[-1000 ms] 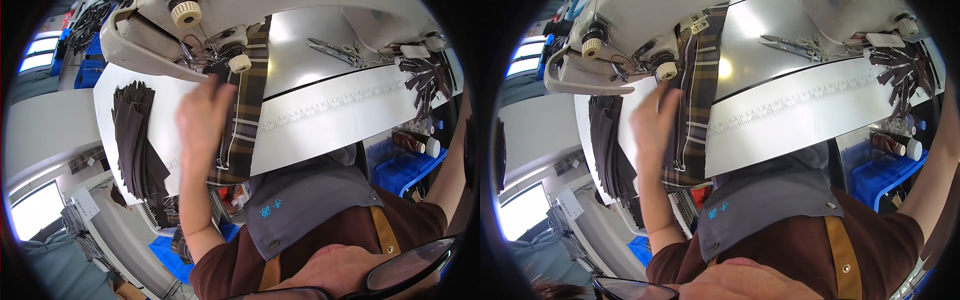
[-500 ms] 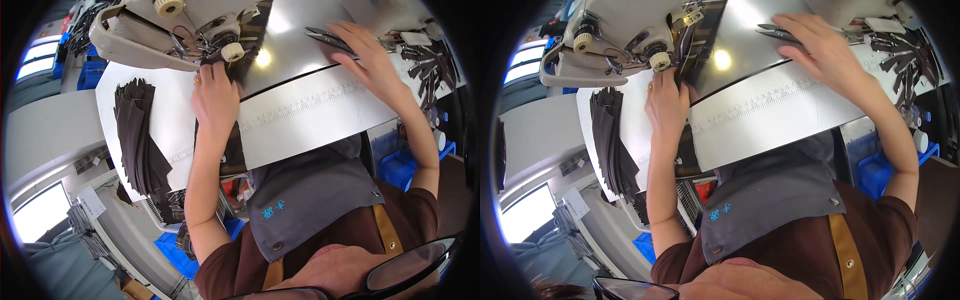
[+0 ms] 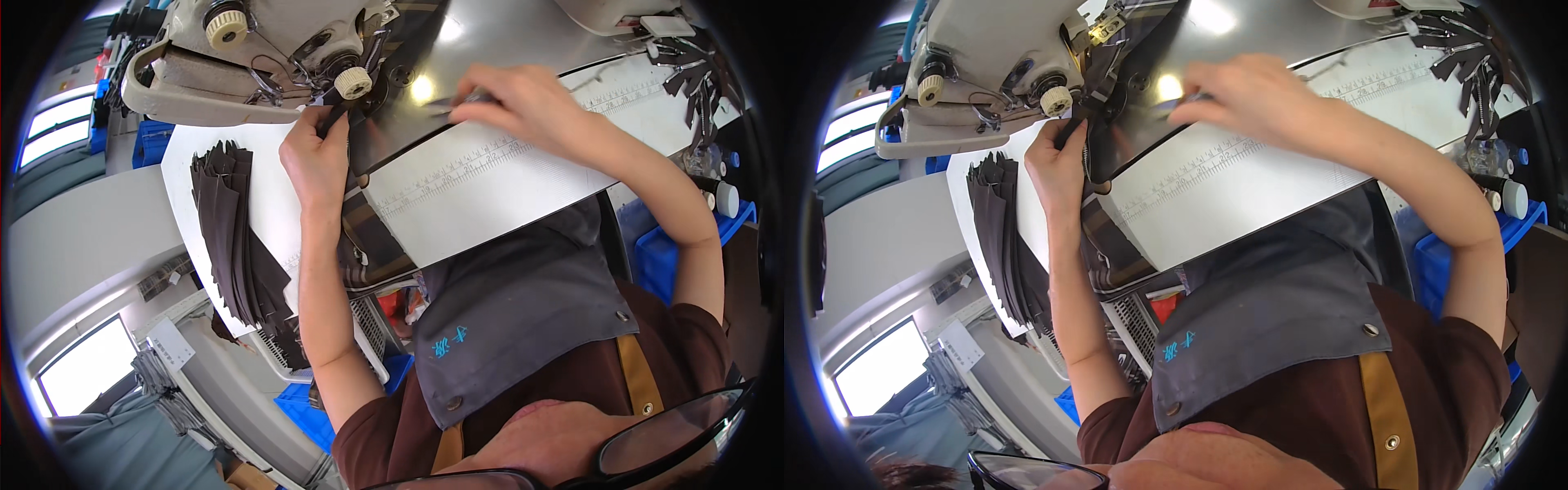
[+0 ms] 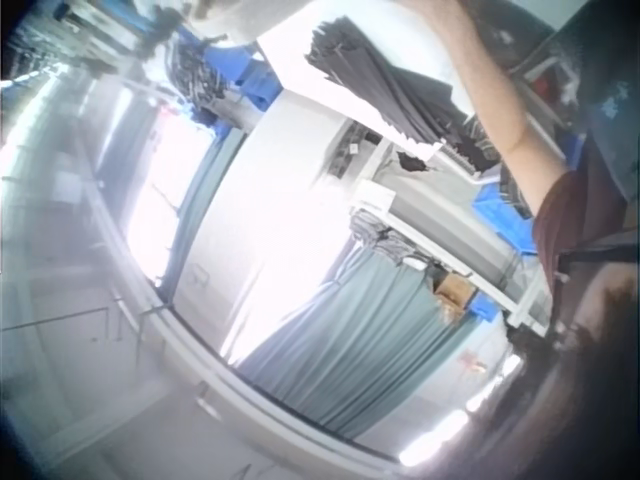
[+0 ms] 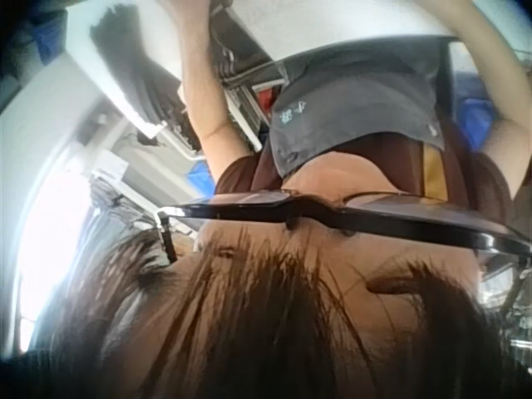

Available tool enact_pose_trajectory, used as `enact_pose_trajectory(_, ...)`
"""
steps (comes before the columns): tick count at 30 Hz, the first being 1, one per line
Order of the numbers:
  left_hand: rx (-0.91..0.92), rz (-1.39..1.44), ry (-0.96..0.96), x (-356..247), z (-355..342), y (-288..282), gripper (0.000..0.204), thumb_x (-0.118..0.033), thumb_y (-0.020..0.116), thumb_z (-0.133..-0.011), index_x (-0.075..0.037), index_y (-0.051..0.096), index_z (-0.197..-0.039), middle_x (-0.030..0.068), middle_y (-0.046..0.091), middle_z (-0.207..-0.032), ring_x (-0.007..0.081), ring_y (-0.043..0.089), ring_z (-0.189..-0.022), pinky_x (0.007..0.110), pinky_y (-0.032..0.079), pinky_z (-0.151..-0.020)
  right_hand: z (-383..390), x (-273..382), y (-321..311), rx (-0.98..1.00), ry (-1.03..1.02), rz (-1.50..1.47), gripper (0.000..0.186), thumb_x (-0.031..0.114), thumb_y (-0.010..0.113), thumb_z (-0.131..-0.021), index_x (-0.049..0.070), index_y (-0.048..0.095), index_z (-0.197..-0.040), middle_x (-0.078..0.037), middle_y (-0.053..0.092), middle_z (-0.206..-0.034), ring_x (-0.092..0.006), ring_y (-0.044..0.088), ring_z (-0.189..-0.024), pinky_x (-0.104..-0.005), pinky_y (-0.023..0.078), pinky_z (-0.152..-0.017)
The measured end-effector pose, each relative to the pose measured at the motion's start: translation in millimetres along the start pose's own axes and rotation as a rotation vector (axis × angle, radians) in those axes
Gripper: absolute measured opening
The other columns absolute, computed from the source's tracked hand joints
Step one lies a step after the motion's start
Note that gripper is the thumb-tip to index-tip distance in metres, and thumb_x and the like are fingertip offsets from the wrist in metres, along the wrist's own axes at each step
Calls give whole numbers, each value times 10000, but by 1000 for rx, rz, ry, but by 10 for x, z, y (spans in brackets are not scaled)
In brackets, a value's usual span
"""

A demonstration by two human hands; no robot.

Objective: The person sews zippers onto plaid fabric pieces using a sewing machine. They repeatedly align the zipper with the fabric, guide it under the needle, and stitch along the edge. The person handles multiple fabric pieces and zippers, stacking completed items aside.

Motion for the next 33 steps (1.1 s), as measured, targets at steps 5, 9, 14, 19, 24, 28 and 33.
enact_pose_trajectory(5,31,383,-122,236,-122,78,138,-52,651,-781,74,649,-837,16,605,-670,53,475,-607,212,387,-551,-329,88,192,-40,-14,-53,359,385,646,-806,50,536,-874,-122,562,-590,-294,561,-562,-375,395,-518)
enact_pose_trajectory(9,51,439,-157,299,-124,114,174,-53,658,-781,72,659,-902,34,636,-740,56,514,-633,194,402,-582,-540,72,323,81,71,-57,345,369,637,-815,47,523,-868,-114,563,-575,-307,562,-545,-399,408,-516)
enact_pose_trajectory(14,47,401,-112,301,-141,110,170,-48,662,-779,71,661,-900,36,637,-740,58,520,-633,194,407,-585,-631,129,434,64,31,189,349,343,610,-842,16,488,-831,-121,581,-591,-326,594,-587,-426,464,-549)
enact_pose_trajectory(19,40,379,-100,242,-130,102,128,-51,662,-773,68,659,-822,22,605,-662,52,471,-605,206,384,-558,-605,209,452,24,-35,190,346,322,587,-862,-2,479,-813,-135,588,-621,-332,606,-619,-419,480,-555)
enact_pose_trajectory(24,47,316,-83,236,-132,81,151,-75,666,-770,66,659,-824,27,599,-648,59,468,-598,216,387,-556,-644,224,464,-48,-115,183,316,297,610,-843,-2,524,-784,-156,603,-646,-335,625,-651,-417,497,-573)
enact_pose_trajectory(28,60,317,-81,228,-133,88,167,-94,674,-766,63,658,-821,21,590,-639,58,461,-587,218,382,-541,-668,228,475,-53,-114,166,299,291,622,-832,7,555,-767,-154,604,-633,-329,631,-647,-414,502,-578)
enact_pose_trajectory(33,70,316,-71,271,-135,94,163,-97,680,-766,55,662,-821,13,584,-633,51,453,-572,215,371,-520,-684,224,484,-80,-120,200,281,293,620,-830,20,568,-792,-147,608,-641,-325,632,-650,-413,504,-580)
Point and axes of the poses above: each hand's wrist, its own z-axis away from the middle knuckle, its own y-axis out of the palm, x = y × z, the point moved 10 cm from there along -z, towards the middle knuckle
